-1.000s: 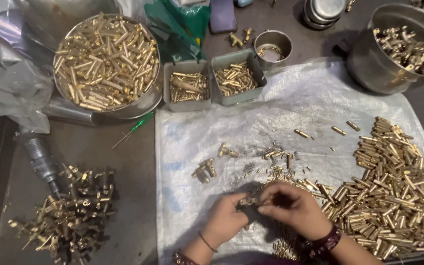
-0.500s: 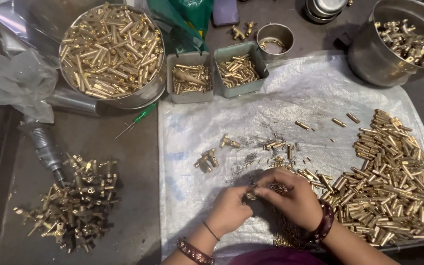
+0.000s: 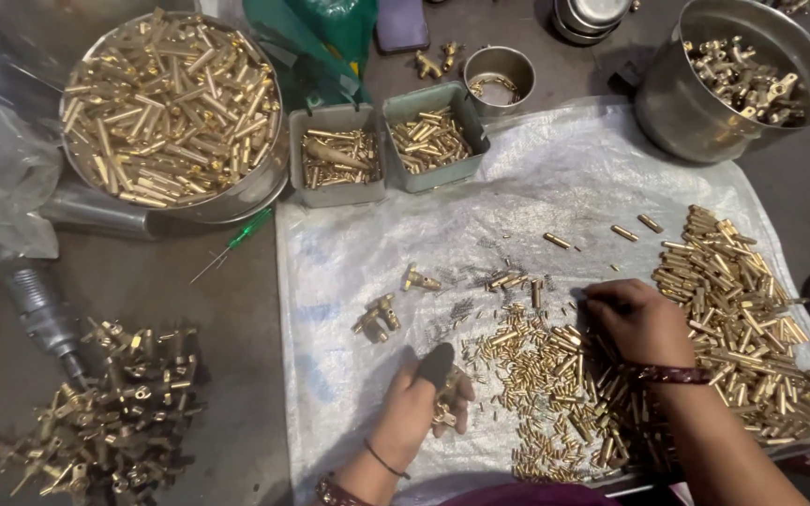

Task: The person sorts small brass fittings at a workbench, picking individual pieces from a pile, checking each one, and placing it into separate piles by type. They also pour additional fittings from a metal bowl onto the mat to continue sorting.

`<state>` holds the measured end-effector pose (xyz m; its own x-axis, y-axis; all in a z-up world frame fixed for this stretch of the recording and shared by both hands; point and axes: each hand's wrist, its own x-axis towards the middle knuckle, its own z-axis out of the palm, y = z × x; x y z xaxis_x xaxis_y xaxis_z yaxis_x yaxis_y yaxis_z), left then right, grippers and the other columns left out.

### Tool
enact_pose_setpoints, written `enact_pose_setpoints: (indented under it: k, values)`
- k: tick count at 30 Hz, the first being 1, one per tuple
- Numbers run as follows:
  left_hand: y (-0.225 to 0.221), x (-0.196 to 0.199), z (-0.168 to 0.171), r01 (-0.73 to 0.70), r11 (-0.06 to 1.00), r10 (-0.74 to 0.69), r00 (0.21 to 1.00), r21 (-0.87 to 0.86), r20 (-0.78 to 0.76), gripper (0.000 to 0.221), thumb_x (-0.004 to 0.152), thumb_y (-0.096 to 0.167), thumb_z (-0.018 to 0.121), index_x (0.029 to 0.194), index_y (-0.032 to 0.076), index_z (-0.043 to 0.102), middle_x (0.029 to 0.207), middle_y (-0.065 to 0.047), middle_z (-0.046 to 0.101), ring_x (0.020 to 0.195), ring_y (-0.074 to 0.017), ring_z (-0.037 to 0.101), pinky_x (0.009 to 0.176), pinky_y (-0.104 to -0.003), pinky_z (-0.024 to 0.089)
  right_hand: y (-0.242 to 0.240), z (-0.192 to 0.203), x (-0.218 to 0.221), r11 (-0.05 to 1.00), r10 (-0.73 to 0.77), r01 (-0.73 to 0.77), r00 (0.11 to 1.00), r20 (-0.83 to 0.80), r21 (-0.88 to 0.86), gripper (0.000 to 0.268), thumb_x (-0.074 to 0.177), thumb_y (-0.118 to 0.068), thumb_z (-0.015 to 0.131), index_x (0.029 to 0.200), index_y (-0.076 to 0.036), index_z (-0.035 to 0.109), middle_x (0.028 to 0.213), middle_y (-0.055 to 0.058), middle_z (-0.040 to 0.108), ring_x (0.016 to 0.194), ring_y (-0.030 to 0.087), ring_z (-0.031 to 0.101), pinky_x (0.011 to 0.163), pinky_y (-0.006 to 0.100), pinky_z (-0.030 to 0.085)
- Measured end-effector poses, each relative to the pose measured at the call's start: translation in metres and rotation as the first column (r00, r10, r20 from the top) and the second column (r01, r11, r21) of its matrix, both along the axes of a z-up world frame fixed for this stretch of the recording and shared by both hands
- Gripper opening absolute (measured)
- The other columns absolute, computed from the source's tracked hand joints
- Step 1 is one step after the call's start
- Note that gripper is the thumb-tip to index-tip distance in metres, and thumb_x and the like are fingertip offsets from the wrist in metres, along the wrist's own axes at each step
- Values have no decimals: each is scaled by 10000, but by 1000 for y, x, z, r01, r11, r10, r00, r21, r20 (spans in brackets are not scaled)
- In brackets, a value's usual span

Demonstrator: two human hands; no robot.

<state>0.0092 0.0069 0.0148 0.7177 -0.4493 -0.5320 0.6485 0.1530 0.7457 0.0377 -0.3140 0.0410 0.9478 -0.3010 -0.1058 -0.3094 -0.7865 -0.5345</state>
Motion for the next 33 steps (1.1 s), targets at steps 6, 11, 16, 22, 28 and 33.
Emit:
enact_pose_setpoints:
  k: [6,11,16,22,28,33]
  values:
    - [2,4,-5,-12,1000,12,999,6,43,334,1028,270,520,873,31,694,708,-59,672,541,-113,635,399,-225,385,11,-10,5,876,315,-237,941,126,-420,198,821,-270,751,985,-171,801,998,61,753,934,313,690,809,439,570]
    - [6,6,10,-48,999,48,998,1,35,496,1073,392,428,840,27,670,653,-59,634,489,-113,600,383,-214,374,56,23,7,949,308,-304,951,42,-81,219,833,-227,762,1031,-134,765,1036,78,761,901,281,739,785,386,590]
    - [4,4,13,-127,992,126,990,-14,-60,480,1088,405,410,897,37,653,654,-48,620,460,-111,571,361,-210,326,134,38,-28,811,502,-498,862,70,307,173,858,-169,762,1028,-132,766,963,43,803,879,212,751,770,317,621]
    - [4,1,-5,-184,978,173,978,-97,-117,335,1050,255,397,1040,0,614,731,-59,666,469,-143,585,357,-231,331,155,30,-36,756,580,-647,731,358,96,131,864,-135,726,990,-103,711,1094,63,724,865,206,765,716,307,619]
    - [4,4,2,-213,977,205,966,-34,-159,234,1007,152,427,1128,9,567,782,-65,667,507,-144,603,384,-257,396,150,28,-21,784,592,-619,767,247,47,119,832,-136,767,932,-101,713,1059,40,737,827,191,755,676,314,611]
    - [8,6,20,-7,998,3,999,-61,-53,283,1008,272,488,1013,31,637,805,-53,714,569,-147,673,368,-232,366,118,12,64,698,588,-642,767,258,317,153,836,-121,788,983,-100,750,1036,77,785,932,185,763,868,320,611]
